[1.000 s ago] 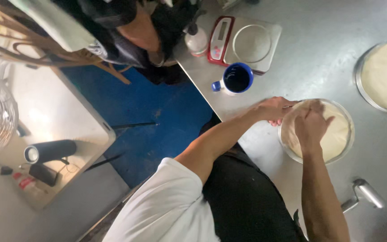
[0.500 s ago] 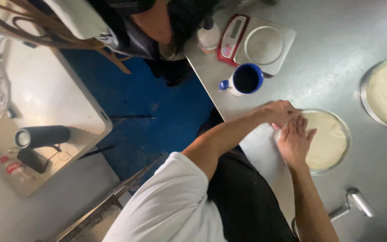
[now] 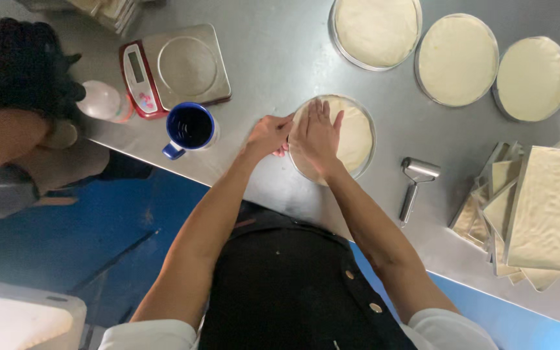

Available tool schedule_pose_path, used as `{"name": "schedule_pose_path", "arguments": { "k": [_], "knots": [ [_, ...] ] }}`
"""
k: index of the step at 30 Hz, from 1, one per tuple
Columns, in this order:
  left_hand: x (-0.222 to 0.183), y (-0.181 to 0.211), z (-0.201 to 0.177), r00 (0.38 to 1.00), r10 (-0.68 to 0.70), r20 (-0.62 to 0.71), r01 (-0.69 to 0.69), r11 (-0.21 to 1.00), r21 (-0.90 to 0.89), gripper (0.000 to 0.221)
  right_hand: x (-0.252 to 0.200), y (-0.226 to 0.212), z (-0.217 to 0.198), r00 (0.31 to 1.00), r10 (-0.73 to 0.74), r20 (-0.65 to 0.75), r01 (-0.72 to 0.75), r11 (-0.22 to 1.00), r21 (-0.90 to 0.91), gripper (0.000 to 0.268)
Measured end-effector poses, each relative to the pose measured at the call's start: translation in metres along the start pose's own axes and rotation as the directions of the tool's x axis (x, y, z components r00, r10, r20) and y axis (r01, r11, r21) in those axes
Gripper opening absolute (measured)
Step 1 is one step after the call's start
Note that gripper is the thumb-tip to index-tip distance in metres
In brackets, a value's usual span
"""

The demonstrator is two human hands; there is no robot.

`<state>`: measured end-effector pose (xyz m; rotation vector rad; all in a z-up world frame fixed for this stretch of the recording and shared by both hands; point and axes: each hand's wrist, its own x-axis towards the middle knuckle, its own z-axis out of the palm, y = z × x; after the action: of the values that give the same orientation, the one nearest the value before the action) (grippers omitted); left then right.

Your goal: The person presses dough into round baking pans by hand and using a small roller tool, occasionally moving the pans on a metal table.

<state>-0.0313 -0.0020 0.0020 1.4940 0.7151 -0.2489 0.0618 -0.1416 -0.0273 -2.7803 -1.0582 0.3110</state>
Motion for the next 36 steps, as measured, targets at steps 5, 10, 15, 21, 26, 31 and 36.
{"name": "schedule_pose_path", "arguments": {
  "k": [5,10,15,21,26,31,36],
  "knots": [
    [0.003,-0.003,0.0,0.999,0.04,0.012,-0.04,0.999,0.008,0.037,0.021,0.011,-0.011,0.998,0.035,-0.059,-0.022,0.979,0.204,0.06],
    [0.0,-0.001,-0.006,0.998,0.061,-0.015,-0.061,0.998,0.012,0.04,-0.03,0.005,-0.016,0.959,-0.279,-0.047,0.282,0.951,0.126,0.06],
    [-0.001,-0.003,-0.002,0.997,0.079,-0.01,-0.076,0.982,0.173,0.042,-0.056,-0.006,-0.005,0.94,-0.328,-0.096,0.335,0.94,0.07,0.058],
    [-0.002,0.004,-0.003,1.0,0.03,-0.007,-0.029,0.988,0.153,0.037,-0.026,-0.007,-0.003,0.964,-0.256,-0.073,0.252,0.966,-0.059,0.06],
    [0.005,0.005,-0.005,0.998,0.069,0.001,-0.069,0.992,0.109,0.038,-0.01,0.004,-0.007,0.992,-0.101,-0.075,0.103,0.994,0.029,0.062],
    [0.009,-0.011,-0.002,0.995,0.098,0.016,-0.099,0.99,0.1,0.038,-0.01,0.0,-0.01,0.996,-0.09,0.018,0.089,0.994,0.069,0.059],
    [0.011,-0.01,-0.011,1.0,0.024,-0.014,-0.024,0.999,0.025,0.034,-0.04,-0.009,-0.015,0.945,-0.326,0.033,0.319,0.938,0.137,0.058]
  ]
}}
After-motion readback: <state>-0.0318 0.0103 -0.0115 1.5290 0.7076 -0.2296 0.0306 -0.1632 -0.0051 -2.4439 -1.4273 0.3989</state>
